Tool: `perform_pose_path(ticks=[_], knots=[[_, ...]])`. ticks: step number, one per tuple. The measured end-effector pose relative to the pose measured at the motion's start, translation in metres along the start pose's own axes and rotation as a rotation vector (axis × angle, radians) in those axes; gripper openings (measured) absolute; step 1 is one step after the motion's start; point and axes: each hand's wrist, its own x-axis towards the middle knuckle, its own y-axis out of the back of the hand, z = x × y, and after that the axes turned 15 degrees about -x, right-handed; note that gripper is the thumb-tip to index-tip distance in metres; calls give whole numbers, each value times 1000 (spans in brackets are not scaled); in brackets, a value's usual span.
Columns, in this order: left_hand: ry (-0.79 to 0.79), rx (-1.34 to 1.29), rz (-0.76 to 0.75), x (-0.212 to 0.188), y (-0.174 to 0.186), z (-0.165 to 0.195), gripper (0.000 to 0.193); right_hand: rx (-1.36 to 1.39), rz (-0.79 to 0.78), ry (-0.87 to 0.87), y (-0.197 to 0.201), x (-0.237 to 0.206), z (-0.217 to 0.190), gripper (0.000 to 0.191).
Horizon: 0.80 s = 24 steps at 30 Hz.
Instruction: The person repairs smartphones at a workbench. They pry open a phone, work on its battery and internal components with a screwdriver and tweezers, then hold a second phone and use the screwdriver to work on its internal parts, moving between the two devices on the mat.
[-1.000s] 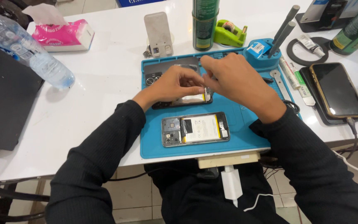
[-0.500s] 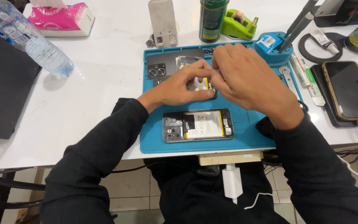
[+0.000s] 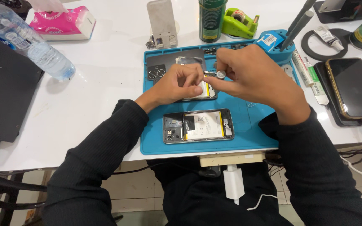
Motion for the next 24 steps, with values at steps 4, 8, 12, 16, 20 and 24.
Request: perform_pose_path(ticks=[4,8,12,16,20,24], knots=[[104,149,50,-1,-6,-3,28,21,6,-3,-4,1,2,35],[-50,69,-2,1,-6,2,47,41,-9,-7,-5,2,3,36],[14,335,117,0,-11,8,31,45,39,6,-5,2,4,34],[-127,577,64,3,-18,8,20,57,21,-8,-9,2,6,35],[-139,612,46,4,-19,6,15,46,26,10,-13,3,10,32],[-134,593,38,3,-18,2,13,52,-8,-12,-15,3,11,34]])
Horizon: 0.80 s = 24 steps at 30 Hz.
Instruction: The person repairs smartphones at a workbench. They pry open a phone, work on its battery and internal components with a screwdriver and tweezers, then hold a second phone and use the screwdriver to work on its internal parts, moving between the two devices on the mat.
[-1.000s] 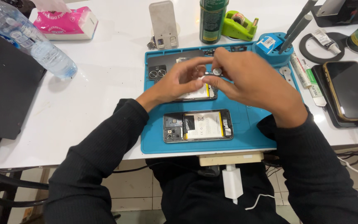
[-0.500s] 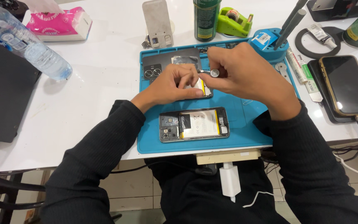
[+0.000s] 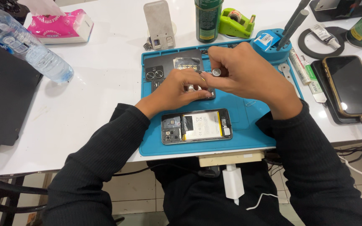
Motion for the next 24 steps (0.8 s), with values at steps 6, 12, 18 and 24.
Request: perform_pose_path(ticks=[6,12,18,24], knots=[[11,-23,-5,-1,0,-3,13,-4,-8,-7,0,1,-1,32],[23,-25,-5,-2,0,-3,13,2,-7,-10,2,1,-3,32],[13,-18,-12,0,0,1,13,-1,5,-5,2,1,-2,32],[71,-53,-4,0,-1,8,16,15,-4,5,3,2,-5,30]])
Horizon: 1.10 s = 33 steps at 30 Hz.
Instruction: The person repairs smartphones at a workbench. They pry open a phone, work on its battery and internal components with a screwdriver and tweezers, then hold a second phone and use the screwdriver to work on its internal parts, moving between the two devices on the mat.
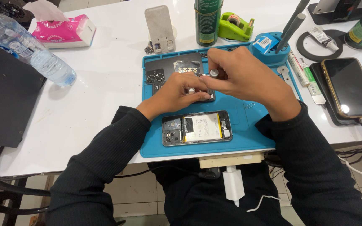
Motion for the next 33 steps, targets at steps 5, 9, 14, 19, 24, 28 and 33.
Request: perform_pose_path(ticks=[5,9,14,19,24,28,33], knots=[[133,-561,-24,-2,1,-8,19,59,-21,11,3,-2,-6,27],[52,-579,0,-3,7,-17,26,-36,27,34,7,-4,-7,30],[148,-528,-41,-1,5,-17,31,-45,46,-20,4,-2,-3,37],[123,-419,-7,-2,4,-11,38,-51,48,-64,-2,-1,0,39],[147,-445,1,-3,4,-8,44,-39,69,-49,-4,-1,0,37],[173,-147,-27,-5,11,-1,38,-8,104,-29,-2,-2,-1,37],[-193,559,-67,-11,31,12,69,-20,74,-142,5,-5,3,36]])
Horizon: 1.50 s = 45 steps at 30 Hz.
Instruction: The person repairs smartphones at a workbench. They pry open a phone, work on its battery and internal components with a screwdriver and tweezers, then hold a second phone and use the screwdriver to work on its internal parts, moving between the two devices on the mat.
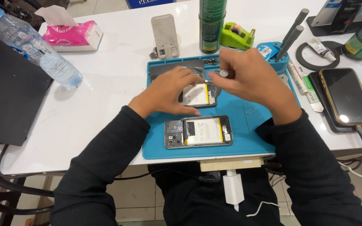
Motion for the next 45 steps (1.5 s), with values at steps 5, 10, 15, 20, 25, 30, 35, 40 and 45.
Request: perform_pose_path(ticks=[5,10,15,20,25,30,35,40,45], knots=[[262,203,-125,-3,10,-2,83,-74,0,-95,7,1,8,32],[331,156,-184,-3,11,2,78,-25,-26,-116,13,-2,15,24],[375,122,-205,-1,9,8,74,-10,-34,-75,18,-2,20,27],[392,32,-186,1,6,7,74,18,-55,-32,14,-3,14,29],[384,28,-188,1,1,7,72,18,-106,-65,14,-2,8,29],[405,21,-178,2,-2,11,71,-10,-125,-70,14,-2,7,29],[406,9,-169,3,0,12,70,-12,-122,-60,15,-2,7,27],[412,-8,-166,3,1,14,69,-20,-142,-64,15,-2,7,28],[411,-8,-161,4,0,13,69,-24,-130,-67,14,-2,10,28]])
